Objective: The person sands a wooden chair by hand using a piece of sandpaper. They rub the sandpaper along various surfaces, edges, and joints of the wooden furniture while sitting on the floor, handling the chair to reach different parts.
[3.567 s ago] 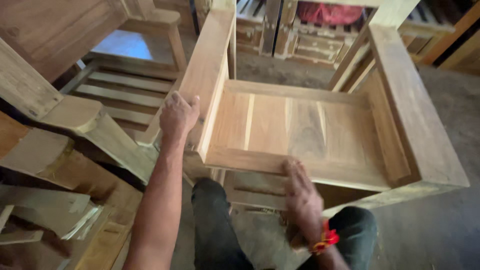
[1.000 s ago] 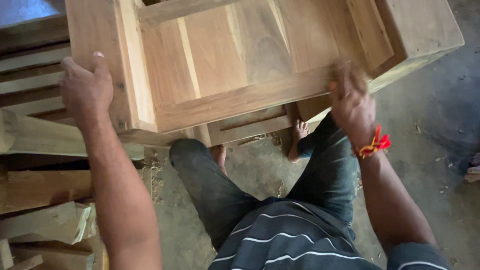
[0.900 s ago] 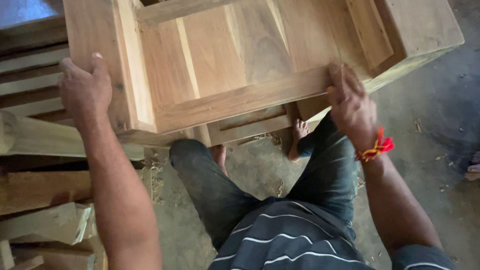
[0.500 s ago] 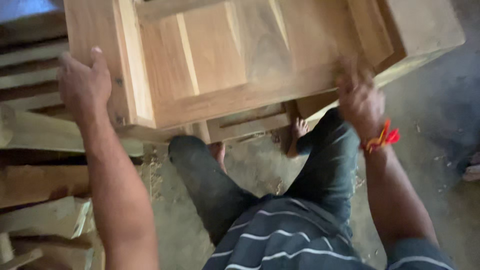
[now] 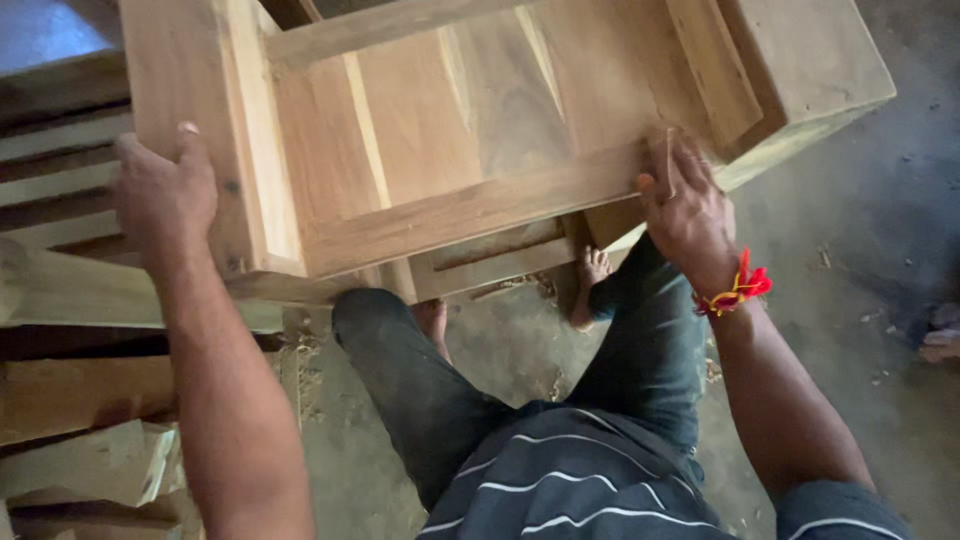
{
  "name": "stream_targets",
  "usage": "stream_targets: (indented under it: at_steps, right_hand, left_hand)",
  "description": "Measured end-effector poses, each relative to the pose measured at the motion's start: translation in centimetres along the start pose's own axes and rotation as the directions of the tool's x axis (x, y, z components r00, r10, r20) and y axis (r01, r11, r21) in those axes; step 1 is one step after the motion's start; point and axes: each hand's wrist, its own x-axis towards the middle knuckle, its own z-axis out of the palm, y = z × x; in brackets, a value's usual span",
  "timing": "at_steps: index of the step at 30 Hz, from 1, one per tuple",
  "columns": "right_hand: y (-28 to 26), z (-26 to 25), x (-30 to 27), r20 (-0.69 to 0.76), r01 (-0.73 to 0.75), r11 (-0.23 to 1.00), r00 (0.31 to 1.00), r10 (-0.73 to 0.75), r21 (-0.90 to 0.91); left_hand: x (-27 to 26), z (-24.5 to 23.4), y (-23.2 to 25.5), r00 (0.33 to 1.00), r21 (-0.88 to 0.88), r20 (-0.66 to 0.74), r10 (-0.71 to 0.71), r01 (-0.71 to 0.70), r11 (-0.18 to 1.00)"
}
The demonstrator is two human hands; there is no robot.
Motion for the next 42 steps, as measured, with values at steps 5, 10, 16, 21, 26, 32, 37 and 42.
stream_targets:
  at_steps: [5, 10, 16, 21, 26, 32, 37, 42]
  right_hand:
    - [0.1, -1.2, 1.4, 0.275, -0.301, 0.953, 0.918, 0.286, 0.014]
    - [-1.2, -2.0, 1.2, 0.049, -0.033, 0.976, 0.999, 0.023, 0.214]
    - [-0.1, -2.1, 2.0, 0.215, -0.264, 0.943, 0.951, 0.22, 0.203]
    - [-1.9, -1.8, 1.3, 0.016, -0.041, 0.983, 0.999, 0.039, 0.181]
    - [-2.0, -2.8, 1.4, 0.173, -0.192, 0.951, 0.973, 0.152, 0.242]
    - [-2.0, -1.9, 2.3, 0.007, -0.085, 0.975, 0.996, 0.085, 0.207]
    - [-2.6, -1.9, 0.8, 0.117, -0.151, 0.968, 0.985, 0.129, 0.2]
    - [-1.4, -1.2, 1.7, 0.039, -0.216, 0.966, 0.976, 0.212, 0.143]
  left_hand:
    - [-0.1, -0.1, 0.4, 0.983, -0.04, 0.104, -0.149, 0.154, 0.987]
    - [-0.5, -0.6, 0.8, 0.995, -0.001, 0.049, -0.086, 0.086, 0.996]
    - [-0.6, -0.7, 0.2, 0.993, -0.035, 0.047, -0.109, 0.11, 0.993]
    - [-0.3, -0.5, 0.2, 1.0, 0.007, -0.008, -0.026, 0.026, 1.0]
    - [-0.2, -0.4, 0.0, 0.995, -0.025, 0.043, -0.089, 0.09, 0.996]
    - [-0.4, -1.0, 0.7, 0.998, -0.008, -0.015, -0.054, 0.054, 0.998]
    - [0.1, -0.3, -0.1, 0.994, -0.023, 0.026, -0.102, 0.103, 0.994]
    - [0.8, 0.0, -0.4, 0.998, -0.01, -0.062, 0.017, -0.017, 1.0]
